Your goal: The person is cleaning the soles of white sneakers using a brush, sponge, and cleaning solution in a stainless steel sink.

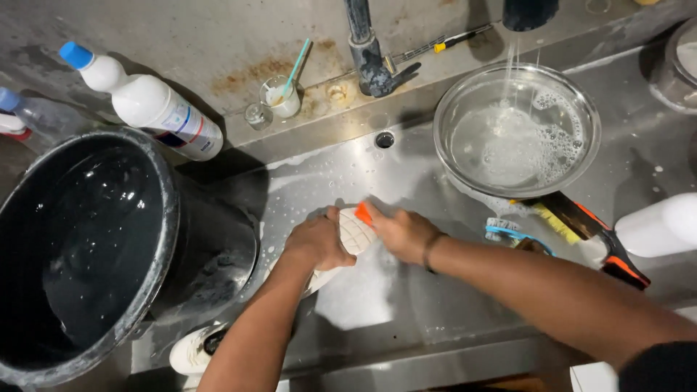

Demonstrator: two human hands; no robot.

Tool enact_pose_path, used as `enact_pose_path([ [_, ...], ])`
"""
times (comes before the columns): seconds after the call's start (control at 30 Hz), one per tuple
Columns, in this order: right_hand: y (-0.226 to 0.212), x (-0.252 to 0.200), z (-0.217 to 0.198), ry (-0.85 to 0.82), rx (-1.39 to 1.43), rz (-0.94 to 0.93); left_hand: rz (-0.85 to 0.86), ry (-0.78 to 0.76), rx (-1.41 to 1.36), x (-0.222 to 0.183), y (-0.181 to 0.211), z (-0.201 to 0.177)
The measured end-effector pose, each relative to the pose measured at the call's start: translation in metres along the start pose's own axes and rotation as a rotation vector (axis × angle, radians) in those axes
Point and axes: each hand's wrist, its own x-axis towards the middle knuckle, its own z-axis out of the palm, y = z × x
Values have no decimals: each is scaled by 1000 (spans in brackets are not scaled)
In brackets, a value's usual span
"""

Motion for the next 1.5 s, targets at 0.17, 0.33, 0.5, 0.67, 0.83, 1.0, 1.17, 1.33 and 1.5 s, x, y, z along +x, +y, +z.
enact_pose_path([
  [0.17, -20, -24, -18, 0, -6, 33, 25, 95, 12, -3, 5, 13],
  [0.33, 6, -3, 7, 53, -153, -63, 5, 83, -36, -7, 6, 8],
  [0.5, 2, 2, 7, 5, -171, -104, 13, 102, -44, -14, 9, 11],
  [0.67, -16, 25, 4, 89, -209, -107, -9, 105, -67, -8, 5, 11],
  [0.83, 11, -67, -12, -60, -90, 19, 14, 120, -87, -17, 4, 4],
  [1.0, 89, -51, -67, 387, -94, 110, 26, 105, -28, -35, 16, 3],
  [1.17, 240, 39, -99, 388, -446, 287, 119, 223, 340, -22, 28, 10],
  [1.33, 218, 47, -59, 417, -281, 74, 64, 246, 464, -16, 25, 19],
  [1.5, 122, 40, 46, 479, -63, -185, 50, 269, 375, 16, 20, 30],
])
